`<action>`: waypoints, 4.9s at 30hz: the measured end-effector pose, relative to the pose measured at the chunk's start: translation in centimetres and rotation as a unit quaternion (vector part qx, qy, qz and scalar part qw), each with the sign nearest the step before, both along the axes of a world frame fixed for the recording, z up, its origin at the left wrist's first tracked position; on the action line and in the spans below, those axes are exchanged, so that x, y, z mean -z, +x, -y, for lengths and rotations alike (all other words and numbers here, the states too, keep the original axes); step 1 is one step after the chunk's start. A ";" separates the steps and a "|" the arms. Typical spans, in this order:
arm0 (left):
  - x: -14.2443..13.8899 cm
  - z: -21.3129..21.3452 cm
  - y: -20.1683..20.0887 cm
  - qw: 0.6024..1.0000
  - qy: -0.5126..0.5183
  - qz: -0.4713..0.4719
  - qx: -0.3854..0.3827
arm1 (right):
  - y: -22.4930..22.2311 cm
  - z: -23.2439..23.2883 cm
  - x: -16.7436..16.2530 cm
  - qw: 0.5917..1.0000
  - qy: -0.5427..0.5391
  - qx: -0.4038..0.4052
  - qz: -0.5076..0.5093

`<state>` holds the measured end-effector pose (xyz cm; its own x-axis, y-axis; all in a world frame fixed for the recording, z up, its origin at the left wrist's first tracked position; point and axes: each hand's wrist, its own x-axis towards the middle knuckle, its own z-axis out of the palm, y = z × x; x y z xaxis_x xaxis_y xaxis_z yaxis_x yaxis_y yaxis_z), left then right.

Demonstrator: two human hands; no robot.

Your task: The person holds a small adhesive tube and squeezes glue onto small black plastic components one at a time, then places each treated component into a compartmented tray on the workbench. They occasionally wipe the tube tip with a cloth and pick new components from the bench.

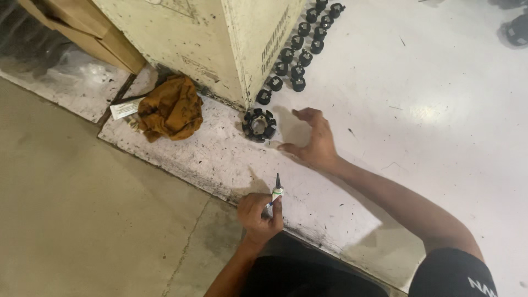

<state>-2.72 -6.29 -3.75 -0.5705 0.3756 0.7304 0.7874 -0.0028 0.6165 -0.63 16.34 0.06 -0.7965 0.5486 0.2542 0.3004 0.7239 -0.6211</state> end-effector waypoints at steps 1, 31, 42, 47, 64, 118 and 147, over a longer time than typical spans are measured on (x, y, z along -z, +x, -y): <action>0.0 -0.1 -0.1 1.000 0.008 0.004 -0.001 | 1.6 -0.2 -0.4 0.999 -0.028 -0.004 -0.038; 2.5 0.2 -1.4 0.996 -0.059 -0.023 -0.060 | 28.1 13.2 0.9 0.938 0.114 0.311 -0.100; 2.7 0.5 -1.5 0.996 -0.067 0.002 -0.052 | 27.6 13.0 1.6 0.936 0.175 0.291 -0.096; 3.3 0.6 -1.7 0.996 -0.073 -0.003 -0.054 | 27.8 13.0 1.9 0.937 0.181 0.285 -0.088; 3.3 0.6 -1.9 0.997 -0.064 -0.008 -0.032 | 27.6 12.9 1.7 0.941 0.177 0.283 -0.060; 3.9 0.7 -2.0 0.998 -0.049 -0.011 -0.030 | 27.5 13.0 1.6 0.939 0.178 0.291 -0.045; 2.9 0.4 -1.5 0.998 -0.049 -0.010 -0.043 | 26.3 4.4 -3.7 0.956 0.224 0.190 -0.001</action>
<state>-4.26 -6.69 -6.64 -0.5899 0.3964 0.7035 0.7939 0.1256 0.5949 25.72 11.98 3.74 -0.5602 0.6338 0.5334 0.5938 0.7562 -0.2749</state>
